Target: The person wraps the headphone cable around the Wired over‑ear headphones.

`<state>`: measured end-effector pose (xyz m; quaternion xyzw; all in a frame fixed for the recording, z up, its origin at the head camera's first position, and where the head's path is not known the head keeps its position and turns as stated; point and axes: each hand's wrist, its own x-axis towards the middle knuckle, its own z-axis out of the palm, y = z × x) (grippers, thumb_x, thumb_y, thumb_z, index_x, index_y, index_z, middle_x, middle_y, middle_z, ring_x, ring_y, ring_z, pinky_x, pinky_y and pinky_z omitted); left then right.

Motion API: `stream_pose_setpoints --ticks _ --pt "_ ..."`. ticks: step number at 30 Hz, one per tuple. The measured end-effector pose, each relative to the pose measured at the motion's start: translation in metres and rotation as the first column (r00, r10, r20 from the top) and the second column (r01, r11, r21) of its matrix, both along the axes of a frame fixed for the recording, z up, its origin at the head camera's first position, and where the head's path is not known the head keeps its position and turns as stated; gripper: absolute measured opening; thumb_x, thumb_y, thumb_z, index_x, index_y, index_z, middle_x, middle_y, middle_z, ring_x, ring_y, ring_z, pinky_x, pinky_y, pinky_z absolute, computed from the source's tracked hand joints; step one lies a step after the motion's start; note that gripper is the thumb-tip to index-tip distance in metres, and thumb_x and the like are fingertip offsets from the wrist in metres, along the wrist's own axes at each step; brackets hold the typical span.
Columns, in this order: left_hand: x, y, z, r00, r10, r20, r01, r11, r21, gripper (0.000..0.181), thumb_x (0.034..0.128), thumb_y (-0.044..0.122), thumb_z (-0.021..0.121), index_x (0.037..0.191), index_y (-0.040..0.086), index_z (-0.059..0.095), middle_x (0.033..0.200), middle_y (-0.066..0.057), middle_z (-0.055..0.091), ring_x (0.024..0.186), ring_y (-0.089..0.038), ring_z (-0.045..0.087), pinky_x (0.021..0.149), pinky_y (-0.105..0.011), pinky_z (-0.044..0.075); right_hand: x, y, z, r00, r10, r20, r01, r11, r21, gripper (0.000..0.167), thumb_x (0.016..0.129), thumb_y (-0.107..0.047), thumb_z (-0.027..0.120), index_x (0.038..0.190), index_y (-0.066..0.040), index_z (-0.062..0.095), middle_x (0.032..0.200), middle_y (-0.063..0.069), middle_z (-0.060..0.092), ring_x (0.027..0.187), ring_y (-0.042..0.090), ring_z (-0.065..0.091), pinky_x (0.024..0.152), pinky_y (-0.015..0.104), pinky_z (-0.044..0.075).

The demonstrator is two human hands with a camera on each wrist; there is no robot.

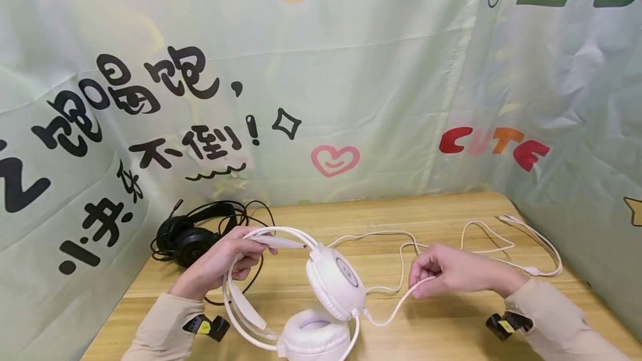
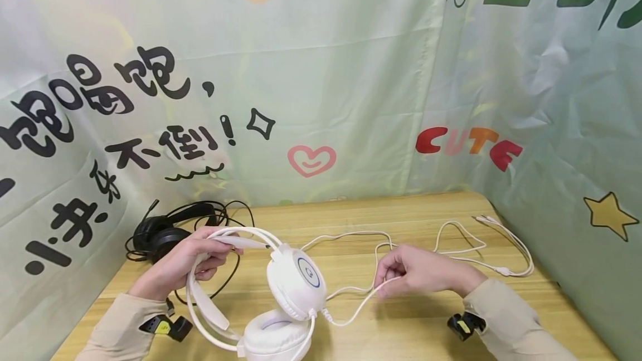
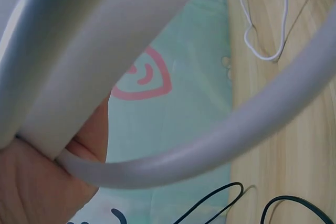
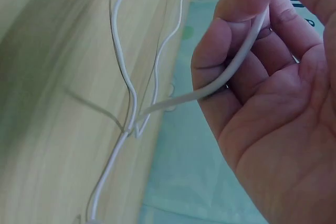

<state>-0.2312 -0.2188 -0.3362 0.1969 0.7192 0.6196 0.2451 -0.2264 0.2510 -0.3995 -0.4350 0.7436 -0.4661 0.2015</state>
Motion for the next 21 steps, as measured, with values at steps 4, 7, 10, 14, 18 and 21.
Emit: stream_pose_setpoints --ticks 4,7,10,14,18,21 --pt "0.0 0.002 0.002 1.0 -0.028 -0.011 0.028 1.0 -0.006 0.016 0.103 0.011 0.057 0.104 0.008 0.073 0.06 0.009 0.038 0.047 -0.004 0.032 0.043 -0.019 0.031 -0.006 -0.002 0.005 1.0 -0.007 -0.021 0.008 1.0 0.03 0.006 0.094 -0.003 0.078 0.096 -0.009 0.078 0.07 0.022 0.059 0.067 -0.01 0.049 0.054 0.013 0.039" --pt "0.0 0.005 0.003 0.998 -0.059 -0.027 0.059 0.998 -0.002 0.016 0.1024 0.01 0.056 0.104 0.006 0.072 0.06 0.009 0.038 0.046 -0.004 0.031 0.042 -0.02 0.03 -0.01 -0.005 0.009 0.998 -0.037 -0.057 0.041 0.997 0.064 0.007 0.093 -0.01 0.081 0.087 -0.01 0.077 0.063 0.015 0.054 0.063 -0.01 0.044 0.051 0.014 0.033" --pt "0.001 0.007 0.005 0.995 -0.09 -0.047 0.091 0.996 0.007 0.017 0.102 0.008 0.056 0.104 0.002 0.072 0.059 0.009 0.038 0.046 -0.005 0.031 0.041 -0.021 0.029 -0.014 -0.007 0.012 0.99 -0.091 -0.104 0.102 0.989 0.106 0.023 0.092 -0.02 0.084 0.075 -0.01 0.071 0.058 -0.001 0.044 0.058 -0.01 0.036 0.049 0.015 0.027" --pt "0.002 0.011 0.006 0.991 -0.107 -0.076 0.108 0.994 0.001 0.021 0.1016 0.006 0.056 0.107 -0.009 0.068 0.059 0.01 0.038 0.045 -0.005 0.031 0.041 -0.021 0.03 -0.02 -0.011 0.016 0.969 -0.159 -0.188 0.189 0.969 0.157 0.045 0.09 -0.031 0.088 0.063 -0.01 0.058 0.058 -0.019 0.036 0.055 -0.009 0.031 0.051 0.016 0.025" --pt "0.003 0.018 0.008 0.992 -0.101 -0.07 0.098 0.994 -0.04 0.027 0.1028 0.01 0.056 0.111 -0.015 0.064 0.061 0.008 0.037 0.045 -0.006 0.03 0.042 -0.021 0.031 -0.025 -0.019 0.023 0.943 -0.213 -0.255 0.267 0.943 0.201 0.063 0.086 -0.04 0.09 0.057 -0.008 0.044 0.054 -0.021 0.029 0.052 -0.008 0.025 0.05 0.017 0.021" --pt "0.004 0.023 0.009 0.994 -0.093 -0.058 0.088 0.993 -0.079 0.028 0.1041 0.012 0.055 0.113 -0.013 0.064 0.066 0.005 0.038 0.047 -0.007 0.029 0.044 -0.021 0.031 -0.031 -0.025 0.031 0.942 -0.22 -0.254 0.281 0.931 0.235 0.068 0.085 -0.04 0.09 0.056 -0.007 0.039 0.053 -0.02 0.026 0.051 -0.007 0.021 0.05 0.018 0.019"
